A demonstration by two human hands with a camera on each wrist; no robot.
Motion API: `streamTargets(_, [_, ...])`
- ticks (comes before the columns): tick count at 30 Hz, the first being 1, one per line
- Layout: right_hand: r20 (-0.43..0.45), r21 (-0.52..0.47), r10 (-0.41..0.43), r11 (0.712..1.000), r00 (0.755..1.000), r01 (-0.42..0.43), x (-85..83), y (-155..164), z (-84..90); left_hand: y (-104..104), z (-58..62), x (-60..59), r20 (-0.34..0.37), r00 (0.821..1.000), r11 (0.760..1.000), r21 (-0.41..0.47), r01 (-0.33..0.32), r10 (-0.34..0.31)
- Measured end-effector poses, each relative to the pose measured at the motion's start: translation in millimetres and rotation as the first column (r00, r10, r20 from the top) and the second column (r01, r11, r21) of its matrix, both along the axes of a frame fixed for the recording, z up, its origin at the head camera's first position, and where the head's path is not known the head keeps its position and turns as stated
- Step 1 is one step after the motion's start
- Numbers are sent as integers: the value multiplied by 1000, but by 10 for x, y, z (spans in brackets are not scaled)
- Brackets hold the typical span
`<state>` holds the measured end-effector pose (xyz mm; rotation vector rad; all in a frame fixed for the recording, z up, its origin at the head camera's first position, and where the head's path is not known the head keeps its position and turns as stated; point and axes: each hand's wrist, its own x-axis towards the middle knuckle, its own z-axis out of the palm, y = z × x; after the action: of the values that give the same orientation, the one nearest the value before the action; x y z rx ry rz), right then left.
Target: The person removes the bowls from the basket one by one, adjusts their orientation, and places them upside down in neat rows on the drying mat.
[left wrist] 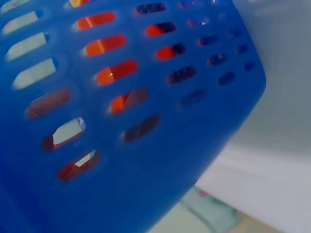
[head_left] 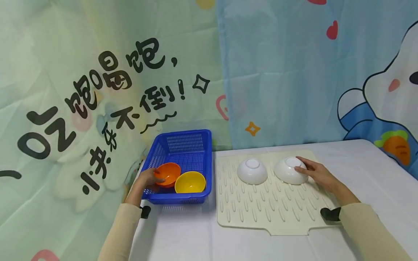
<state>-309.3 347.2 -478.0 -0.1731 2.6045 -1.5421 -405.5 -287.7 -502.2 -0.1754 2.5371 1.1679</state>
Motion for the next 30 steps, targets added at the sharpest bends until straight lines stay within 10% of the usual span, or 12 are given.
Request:
streamTargets(4, [3, -8, -4, 1000, 1000, 4, -3, 0, -11, -386, -887, -638, -15, 1000, 999, 35, -12, 13])
streamTargets(5, [3, -12, -4, 1000, 1000, 4, -1, -1, -13, -372, -868, -599, -25, 1000, 1000, 22, 6, -5])
streamTargets(8, [4, -20, -6, 1000, 1000, 6, 13, -11, -9, -24, -212, -57, -8, 1000, 1000, 8, 22, -22])
streamTargets(11, [3, -29, -8, 1000, 1000, 8, 26, -20, -1, 158, 118, 195, -25, 1000, 999, -46, 5, -6])
streamTargets(20, [0, -17, -12, 1000, 1000, 12, 44, -38, 6, 4, -302, -102, -16, 998, 995, 74, -60, 61])
streamTargets(27, [-2, -11, -14, 1000, 1000, 14, 26, -35, -5, 512, 640, 639, -4, 991, 991, -3, -135, 135])
streamTargets(30, [-5, -13, -15, 1000, 1000, 15, 12, -26, -8, 623, 846, 819, -23, 988, 989, 1, -151, 151])
